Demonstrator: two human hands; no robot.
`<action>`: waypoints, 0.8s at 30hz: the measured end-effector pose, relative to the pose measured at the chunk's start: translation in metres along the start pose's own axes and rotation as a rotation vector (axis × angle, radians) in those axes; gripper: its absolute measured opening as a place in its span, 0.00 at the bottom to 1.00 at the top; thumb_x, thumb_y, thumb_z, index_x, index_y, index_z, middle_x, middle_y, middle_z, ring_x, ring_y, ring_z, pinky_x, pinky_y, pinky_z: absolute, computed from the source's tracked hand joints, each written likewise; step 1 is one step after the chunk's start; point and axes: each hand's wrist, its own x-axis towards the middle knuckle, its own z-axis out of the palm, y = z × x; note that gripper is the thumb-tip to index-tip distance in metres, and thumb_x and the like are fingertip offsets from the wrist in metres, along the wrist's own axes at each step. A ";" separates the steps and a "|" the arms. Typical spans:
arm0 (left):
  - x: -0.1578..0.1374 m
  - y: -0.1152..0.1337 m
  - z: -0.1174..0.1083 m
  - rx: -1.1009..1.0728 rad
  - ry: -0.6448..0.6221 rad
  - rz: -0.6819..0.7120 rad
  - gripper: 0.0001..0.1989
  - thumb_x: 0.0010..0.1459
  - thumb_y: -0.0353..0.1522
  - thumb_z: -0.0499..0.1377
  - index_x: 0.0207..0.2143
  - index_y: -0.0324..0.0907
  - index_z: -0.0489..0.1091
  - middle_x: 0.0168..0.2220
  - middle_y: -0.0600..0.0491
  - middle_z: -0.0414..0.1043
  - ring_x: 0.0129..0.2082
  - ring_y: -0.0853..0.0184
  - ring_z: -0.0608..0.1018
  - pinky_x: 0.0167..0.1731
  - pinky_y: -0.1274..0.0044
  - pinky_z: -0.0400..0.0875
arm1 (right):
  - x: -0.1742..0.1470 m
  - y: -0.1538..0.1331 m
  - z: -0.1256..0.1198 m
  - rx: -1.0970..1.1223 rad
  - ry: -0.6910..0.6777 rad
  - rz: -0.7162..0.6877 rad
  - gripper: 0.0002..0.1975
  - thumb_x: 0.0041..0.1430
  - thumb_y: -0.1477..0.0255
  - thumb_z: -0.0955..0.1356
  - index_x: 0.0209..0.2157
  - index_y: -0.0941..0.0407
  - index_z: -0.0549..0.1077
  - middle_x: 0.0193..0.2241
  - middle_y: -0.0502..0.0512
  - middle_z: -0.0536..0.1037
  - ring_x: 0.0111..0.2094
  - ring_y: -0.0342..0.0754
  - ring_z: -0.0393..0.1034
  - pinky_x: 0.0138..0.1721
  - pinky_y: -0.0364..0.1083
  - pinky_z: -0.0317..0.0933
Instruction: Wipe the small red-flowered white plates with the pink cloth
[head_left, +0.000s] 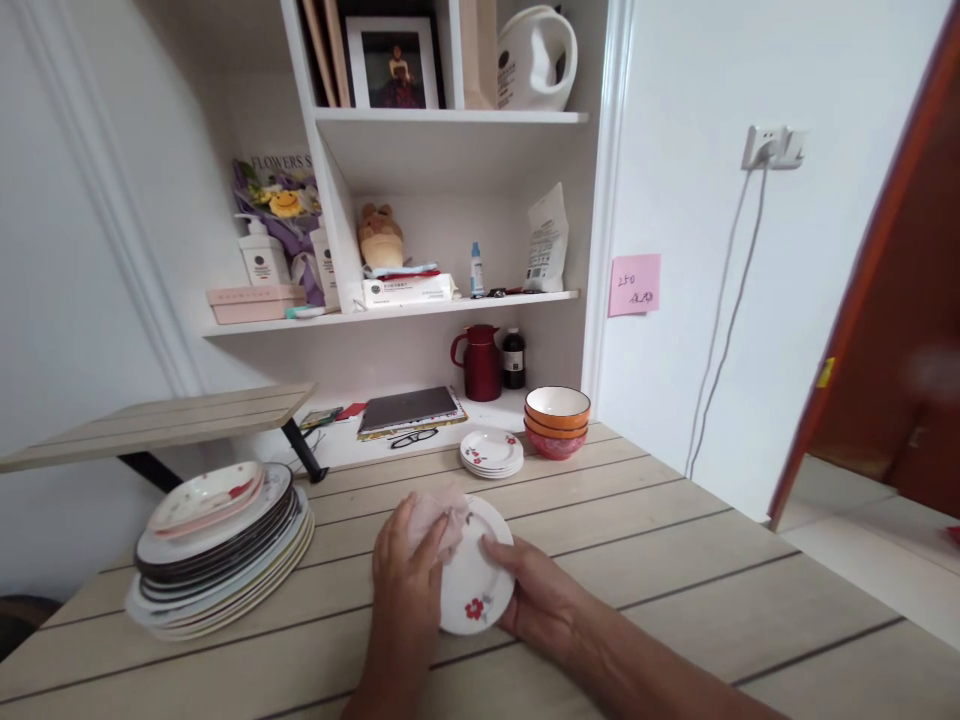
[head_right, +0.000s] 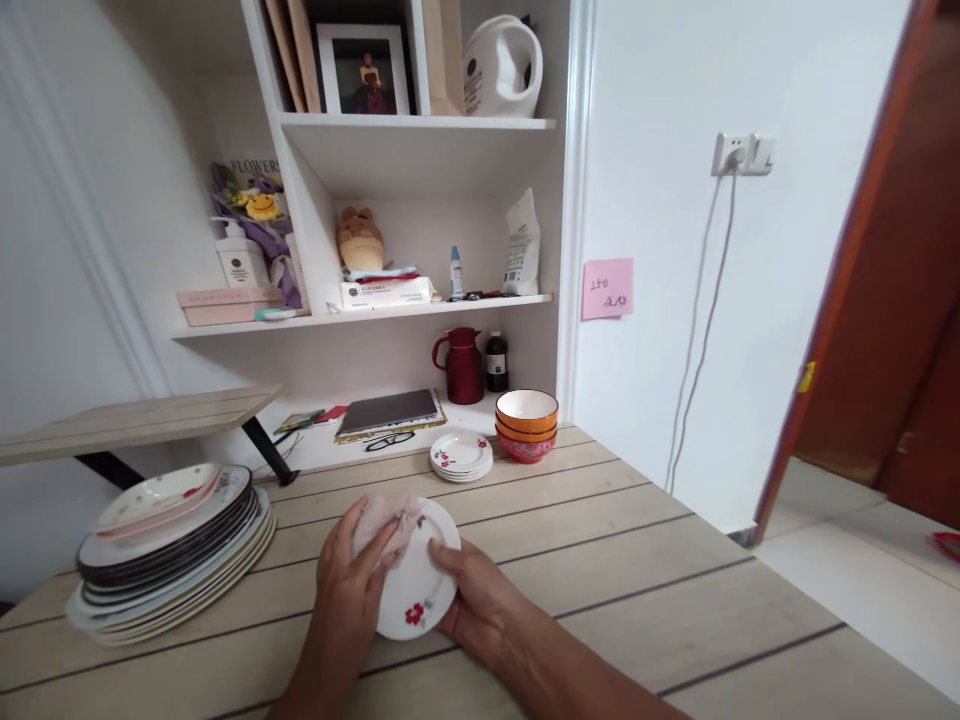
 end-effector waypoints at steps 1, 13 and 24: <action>0.001 0.003 0.001 0.057 0.016 0.044 0.17 0.60 0.29 0.54 0.49 0.47 0.75 0.61 0.43 0.63 0.60 0.52 0.67 0.54 0.56 0.67 | 0.001 -0.001 0.001 0.039 0.006 -0.013 0.19 0.58 0.68 0.70 0.49 0.63 0.72 0.39 0.64 0.82 0.39 0.53 0.78 0.50 0.55 0.66; -0.002 0.013 0.014 0.086 -0.077 0.394 0.25 0.63 0.23 0.48 0.62 0.36 0.58 0.59 0.43 0.68 0.63 0.62 0.65 0.55 0.66 0.70 | -0.002 -0.001 0.003 0.000 0.046 -0.077 0.21 0.63 0.62 0.68 0.50 0.62 0.72 0.38 0.62 0.82 0.34 0.48 0.78 0.38 0.46 0.69; 0.001 0.010 0.006 0.315 0.052 0.301 0.18 0.64 0.26 0.52 0.56 0.37 0.66 0.56 0.45 0.72 0.59 0.59 0.71 0.57 0.62 0.66 | 0.001 -0.001 0.010 0.176 0.002 -0.070 0.23 0.67 0.61 0.63 0.53 0.64 0.71 0.44 0.64 0.81 0.43 0.51 0.77 0.48 0.50 0.67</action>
